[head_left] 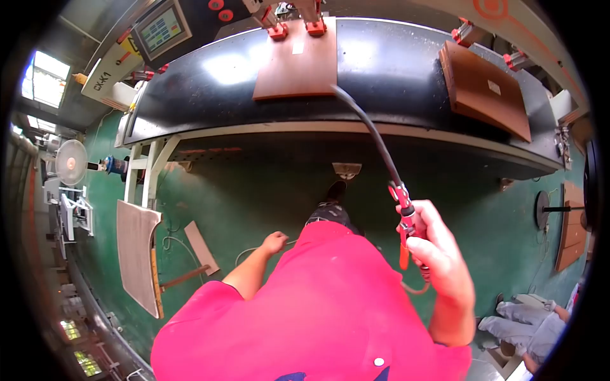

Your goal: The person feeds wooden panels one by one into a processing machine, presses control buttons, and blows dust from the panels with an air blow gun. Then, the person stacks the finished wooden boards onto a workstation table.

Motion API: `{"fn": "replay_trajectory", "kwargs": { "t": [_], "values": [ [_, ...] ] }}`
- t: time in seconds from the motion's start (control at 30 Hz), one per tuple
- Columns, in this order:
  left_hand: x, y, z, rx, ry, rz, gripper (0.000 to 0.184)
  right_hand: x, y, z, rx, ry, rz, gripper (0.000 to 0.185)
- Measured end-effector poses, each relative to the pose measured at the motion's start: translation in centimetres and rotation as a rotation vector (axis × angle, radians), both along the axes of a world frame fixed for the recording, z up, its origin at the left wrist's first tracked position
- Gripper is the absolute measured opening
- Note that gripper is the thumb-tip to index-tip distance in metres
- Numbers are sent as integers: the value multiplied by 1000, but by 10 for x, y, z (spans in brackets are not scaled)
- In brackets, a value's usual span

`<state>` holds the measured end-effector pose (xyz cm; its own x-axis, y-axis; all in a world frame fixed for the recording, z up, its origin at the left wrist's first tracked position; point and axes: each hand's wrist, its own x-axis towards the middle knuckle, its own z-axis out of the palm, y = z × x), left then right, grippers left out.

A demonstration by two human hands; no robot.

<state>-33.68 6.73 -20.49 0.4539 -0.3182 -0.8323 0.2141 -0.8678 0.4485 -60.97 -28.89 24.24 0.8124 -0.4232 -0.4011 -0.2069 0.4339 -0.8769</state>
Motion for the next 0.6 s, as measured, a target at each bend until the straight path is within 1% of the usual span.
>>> {"fn": "replay_trajectory", "kwargs": {
  "t": [0.03, 0.07, 0.1, 0.17, 0.27, 0.37, 0.47, 0.53, 0.6],
  "values": [
    [-13, 4, -9, -60, 18, 5, 27, 5, 8, 26, 12, -80, 49, 48],
    [-24, -10, 23, -53, 16, -112, 32, 6, 16, 47, -20, -133, 108, 47],
    [-16, 17, -41, -67, 113, -317, 29, 7, 27, 61, -92, -181, 176, 46],
    [-21, 61, -140, -206, -263, -340, 34, 12, 46, 82, -288, -278, 285, 45],
    [-14, 30, -52, -44, -11, -121, 30, 28, 73, 94, -587, -359, 387, 42],
    [-4, 18, -21, -11, 24, -21, 26, 45, 98, 104, -815, -390, 431, 39],
    [17, 29, -18, 3, -6, 25, 24, 62, 113, 110, -971, -389, 447, 36],
    [30, 37, -25, 3, 1, 3, 23, 71, 117, 112, -1056, -383, 450, 34],
    [38, 25, 4, 24, 24, 5, 23, 79, 121, 114, -1114, -372, 438, 33]
  ]
}}
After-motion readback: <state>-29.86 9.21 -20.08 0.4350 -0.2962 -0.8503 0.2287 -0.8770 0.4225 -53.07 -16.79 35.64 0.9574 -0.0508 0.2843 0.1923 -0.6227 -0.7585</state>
